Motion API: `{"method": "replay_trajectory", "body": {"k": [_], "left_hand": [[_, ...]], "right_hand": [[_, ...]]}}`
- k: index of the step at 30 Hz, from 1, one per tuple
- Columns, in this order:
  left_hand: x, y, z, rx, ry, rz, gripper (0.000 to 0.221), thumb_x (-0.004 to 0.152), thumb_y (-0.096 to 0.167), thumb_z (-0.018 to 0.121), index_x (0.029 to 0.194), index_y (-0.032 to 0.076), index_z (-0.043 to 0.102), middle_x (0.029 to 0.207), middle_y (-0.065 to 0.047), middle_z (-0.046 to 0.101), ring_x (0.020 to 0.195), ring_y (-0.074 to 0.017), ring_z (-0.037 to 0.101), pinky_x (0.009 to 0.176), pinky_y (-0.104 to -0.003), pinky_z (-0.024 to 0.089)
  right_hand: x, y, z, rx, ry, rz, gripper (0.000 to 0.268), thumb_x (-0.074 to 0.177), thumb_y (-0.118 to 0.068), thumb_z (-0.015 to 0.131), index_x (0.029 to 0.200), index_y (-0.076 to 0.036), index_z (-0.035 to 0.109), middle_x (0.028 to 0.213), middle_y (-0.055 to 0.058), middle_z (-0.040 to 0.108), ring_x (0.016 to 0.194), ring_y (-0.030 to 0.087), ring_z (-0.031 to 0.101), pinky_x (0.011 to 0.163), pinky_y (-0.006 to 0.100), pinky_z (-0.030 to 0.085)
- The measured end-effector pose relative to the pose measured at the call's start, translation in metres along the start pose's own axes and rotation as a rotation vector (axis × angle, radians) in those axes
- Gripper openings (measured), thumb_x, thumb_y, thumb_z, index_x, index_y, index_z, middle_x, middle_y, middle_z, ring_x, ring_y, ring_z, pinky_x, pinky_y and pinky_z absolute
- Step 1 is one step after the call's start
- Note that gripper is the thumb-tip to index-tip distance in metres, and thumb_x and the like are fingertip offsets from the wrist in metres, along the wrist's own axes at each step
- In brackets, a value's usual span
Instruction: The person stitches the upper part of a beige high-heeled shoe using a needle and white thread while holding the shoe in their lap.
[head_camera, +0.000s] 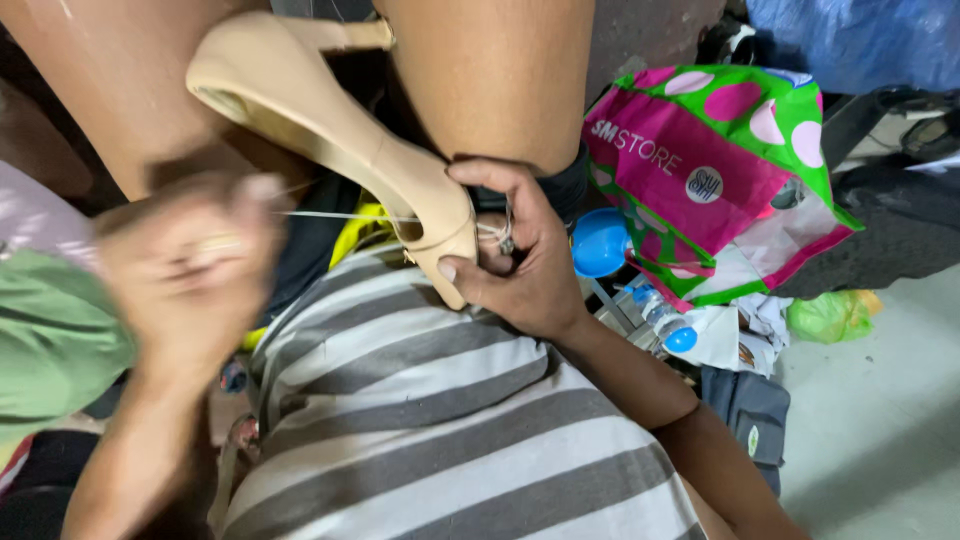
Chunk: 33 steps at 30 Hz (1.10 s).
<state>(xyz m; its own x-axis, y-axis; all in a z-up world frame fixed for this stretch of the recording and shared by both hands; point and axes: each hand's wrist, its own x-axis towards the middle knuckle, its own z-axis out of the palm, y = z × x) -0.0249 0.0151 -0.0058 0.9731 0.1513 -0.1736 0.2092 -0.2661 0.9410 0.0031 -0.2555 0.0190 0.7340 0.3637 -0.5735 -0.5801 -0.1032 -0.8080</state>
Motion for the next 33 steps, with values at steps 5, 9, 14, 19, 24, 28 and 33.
{"method": "replay_trajectory", "body": {"k": [5, 9, 14, 19, 24, 28, 33], "left_hand": [[-0.006, 0.0, -0.027, 0.119, 0.16, -0.071, 0.043, 0.108, 0.002, 0.073, 0.079, 0.008, 0.042, 0.073, 0.0, 0.045, 0.056, -0.0078, 0.038, 0.053, -0.026, 0.03], [-0.004, 0.016, -0.01, 0.23, 0.007, 0.058, 0.026, 0.101, 0.004, 0.076, 0.09, 0.007, 0.052, 0.087, -0.005, 0.054, 0.058, -0.0108, 0.047, 0.054, -0.029, 0.038], [0.006, 0.032, 0.031, 0.177, -0.208, 0.141, 0.018, 0.093, 0.007, 0.079, 0.104, 0.004, 0.065, 0.105, -0.012, 0.064, 0.059, -0.0146, 0.058, 0.054, -0.032, 0.048], [0.02, 0.008, 0.06, 0.156, -0.276, 0.126, 0.028, 0.087, 0.011, 0.082, 0.113, 0.002, 0.073, 0.105, -0.016, 0.07, 0.065, -0.0214, 0.067, 0.06, -0.038, 0.055], [0.026, -0.003, 0.059, 0.085, -0.292, 0.349, 0.026, 0.093, 0.012, 0.079, 0.117, 0.005, 0.072, 0.111, -0.016, 0.073, 0.098, -0.0338, 0.074, 0.084, -0.041, 0.058], [0.026, -0.001, 0.057, 0.07, -0.367, 0.2, 0.021, 0.095, 0.008, 0.072, 0.115, 0.003, 0.068, 0.103, -0.018, 0.073, 0.094, -0.0362, 0.073, 0.08, -0.043, 0.058], [0.024, 0.001, 0.058, 0.121, -0.415, 0.151, 0.021, 0.095, 0.006, 0.069, 0.115, 0.001, 0.066, 0.101, -0.022, 0.071, 0.094, -0.0417, 0.069, 0.081, -0.049, 0.055]], "right_hand": [[0.004, 0.0, -0.007, 0.008, -0.024, -0.027, 0.068, 0.09, 0.008, 0.073, 0.148, -0.003, 0.039, 0.099, -0.003, 0.069, 0.071, -0.005, 0.042, 0.064, 0.014, 0.032], [0.001, -0.008, -0.011, -0.279, 0.021, -0.144, 0.068, 0.086, 0.006, 0.078, 0.145, -0.003, 0.046, 0.089, -0.006, 0.061, 0.067, -0.004, 0.035, 0.064, 0.014, 0.031], [0.007, -0.018, -0.012, -0.372, 0.004, -0.225, 0.064, 0.087, 0.006, 0.078, 0.142, -0.004, 0.047, 0.087, -0.008, 0.06, 0.063, -0.004, 0.035, 0.059, 0.015, 0.028], [0.008, -0.018, -0.012, -0.316, -0.035, -0.217, 0.065, 0.087, 0.008, 0.076, 0.144, -0.004, 0.047, 0.091, -0.007, 0.056, 0.065, -0.003, 0.034, 0.059, 0.017, 0.027], [0.005, -0.016, -0.006, -0.25, -0.023, -0.145, 0.065, 0.088, 0.007, 0.077, 0.144, -0.005, 0.046, 0.096, -0.007, 0.059, 0.069, -0.003, 0.036, 0.061, 0.016, 0.03], [0.007, -0.02, -0.001, -0.195, -0.022, -0.105, 0.071, 0.089, 0.005, 0.078, 0.151, -0.004, 0.045, 0.094, -0.006, 0.055, 0.071, 0.0, 0.034, 0.064, 0.017, 0.03], [-0.003, -0.039, -0.022, -0.524, -0.145, -0.074, 0.102, 0.091, -0.021, 0.083, 0.165, -0.004, 0.015, 0.098, 0.003, 0.074, 0.079, 0.009, 0.069, 0.067, 0.026, 0.053]]}}
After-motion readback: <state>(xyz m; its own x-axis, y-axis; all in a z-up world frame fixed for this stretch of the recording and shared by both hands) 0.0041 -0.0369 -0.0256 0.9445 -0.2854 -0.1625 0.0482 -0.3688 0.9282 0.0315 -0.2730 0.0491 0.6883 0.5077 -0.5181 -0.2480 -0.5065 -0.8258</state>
